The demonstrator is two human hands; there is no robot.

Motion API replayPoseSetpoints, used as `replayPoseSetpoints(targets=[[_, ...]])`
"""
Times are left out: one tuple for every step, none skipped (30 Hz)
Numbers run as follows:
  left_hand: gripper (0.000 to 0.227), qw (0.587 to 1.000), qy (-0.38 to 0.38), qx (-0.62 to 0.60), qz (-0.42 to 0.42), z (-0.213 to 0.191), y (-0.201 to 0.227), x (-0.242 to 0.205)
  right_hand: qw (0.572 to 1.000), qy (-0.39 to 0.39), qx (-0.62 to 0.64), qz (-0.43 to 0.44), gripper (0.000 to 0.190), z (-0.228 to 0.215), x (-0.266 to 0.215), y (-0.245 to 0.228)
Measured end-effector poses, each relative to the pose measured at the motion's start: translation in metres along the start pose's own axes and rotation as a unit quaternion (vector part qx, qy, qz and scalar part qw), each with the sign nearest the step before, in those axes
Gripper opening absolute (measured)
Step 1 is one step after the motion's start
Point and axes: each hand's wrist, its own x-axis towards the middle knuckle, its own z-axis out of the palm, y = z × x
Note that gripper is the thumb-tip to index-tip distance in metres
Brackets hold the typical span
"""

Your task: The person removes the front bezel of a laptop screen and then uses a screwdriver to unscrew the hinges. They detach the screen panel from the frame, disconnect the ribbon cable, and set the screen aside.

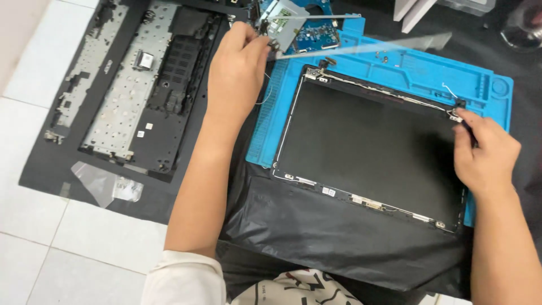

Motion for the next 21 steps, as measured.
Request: replayPoseSetpoints(targets=[[0.009, 0.999, -0.013, 0.041, -0.014, -0.001, -0.004, -0.001, 1.000, 0.018, 0.000, -0.013, 0.017, -0.003, 0.003, -0.007], [0.006, 0.996, -0.024, 0.083, -0.029, -0.003, -0.009, -0.003, 0.999, 0.035, -0.001, -0.028, 0.016, -0.006, 0.008, -0.014], [0.006, 0.996, -0.023, 0.087, -0.030, 0.000, -0.014, -0.006, 0.999, 0.036, 0.002, -0.031, 0.016, -0.004, 0.005, -0.009], [0.004, 0.992, -0.007, 0.110, -0.060, 0.003, -0.019, -0.009, 1.000, 0.024, -0.001, -0.019, 0.016, -0.002, 0.002, -0.004], [0.005, 0.987, 0.010, 0.134, -0.090, 0.006, -0.025, -0.012, 1.000, 0.013, -0.004, -0.007, 0.017, 0.000, -0.001, 0.001], [0.005, 0.986, 0.009, 0.137, -0.091, 0.005, -0.026, -0.012, 1.000, 0.012, -0.001, -0.008, 0.017, 0.002, -0.002, 0.003], [0.009, 0.981, 0.011, 0.164, -0.106, 0.003, -0.027, -0.013, 0.999, 0.017, -0.005, -0.027, 0.016, 0.004, -0.002, 0.005], [0.014, 0.975, 0.012, 0.190, -0.119, 0.004, -0.027, -0.013, 0.999, 0.023, -0.010, -0.042, 0.016, 0.005, -0.004, 0.007], [0.014, 0.974, 0.011, 0.190, -0.119, 0.007, -0.034, -0.017, 0.999, 0.022, -0.009, -0.042, 0.016, 0.003, -0.002, 0.003], [0.017, 0.968, -0.006, 0.202, -0.146, 0.010, -0.041, -0.022, 1.000, 0.012, -0.013, -0.023, 0.016, 0.001, -0.001, 0.000], [0.020, 0.961, -0.022, 0.213, -0.172, 0.014, -0.047, -0.027, 1.000, 0.002, -0.017, -0.004, 0.017, -0.001, 0.000, -0.003], [0.020, 0.961, -0.024, 0.213, -0.172, 0.013, -0.046, -0.027, 1.000, 0.001, -0.017, -0.003, 0.017, -0.001, 0.000, -0.002], [0.028, 0.959, -0.037, 0.213, -0.182, 0.012, -0.046, -0.027, 1.000, 0.000, -0.017, 0.002, 0.017, -0.001, 0.000, -0.001], [0.037, 0.957, -0.050, 0.211, -0.192, 0.012, -0.044, -0.027, 1.000, -0.002, -0.017, 0.009, 0.018, -0.001, -0.001, 0.000], [0.037, 0.958, -0.053, 0.209, -0.192, 0.009, -0.038, -0.025, 1.000, -0.004, -0.018, 0.012, 0.018, 0.001, -0.002, 0.005], [0.042, 0.965, -0.030, 0.201, -0.164, 0.006, -0.032, -0.022, 1.000, 0.009, -0.023, -0.006, 0.019, 0.001, -0.004, 0.011], [0.047, 0.972, -0.006, 0.192, -0.135, 0.005, -0.026, -0.020, 0.999, 0.022, -0.027, -0.023, 0.020, 0.002, -0.007, 0.017], [0.047, 0.973, -0.010, 0.187, -0.133, 0.001, -0.017, -0.016, 0.999, 0.021, -0.031, -0.017, 0.020, 0.001, -0.004, 0.014], [0.046, 0.981, -0.007, 0.174, -0.088, -0.002, -0.009, -0.012, 0.999, 0.023, -0.038, -0.008, 0.021, -0.001, 0.000, 0.011], [0.045, 0.986, -0.004, 0.158, -0.043, -0.004, 0.000, -0.008, 0.999, 0.024, -0.045, 0.001, 0.021, -0.004, 0.003, 0.008], [0.045, 0.988, -0.008, 0.150, -0.041, 0.000, 0.009, -0.009, 0.998, 0.023, -0.050, 0.009, 0.021, -0.004, 0.003, 0.010]])
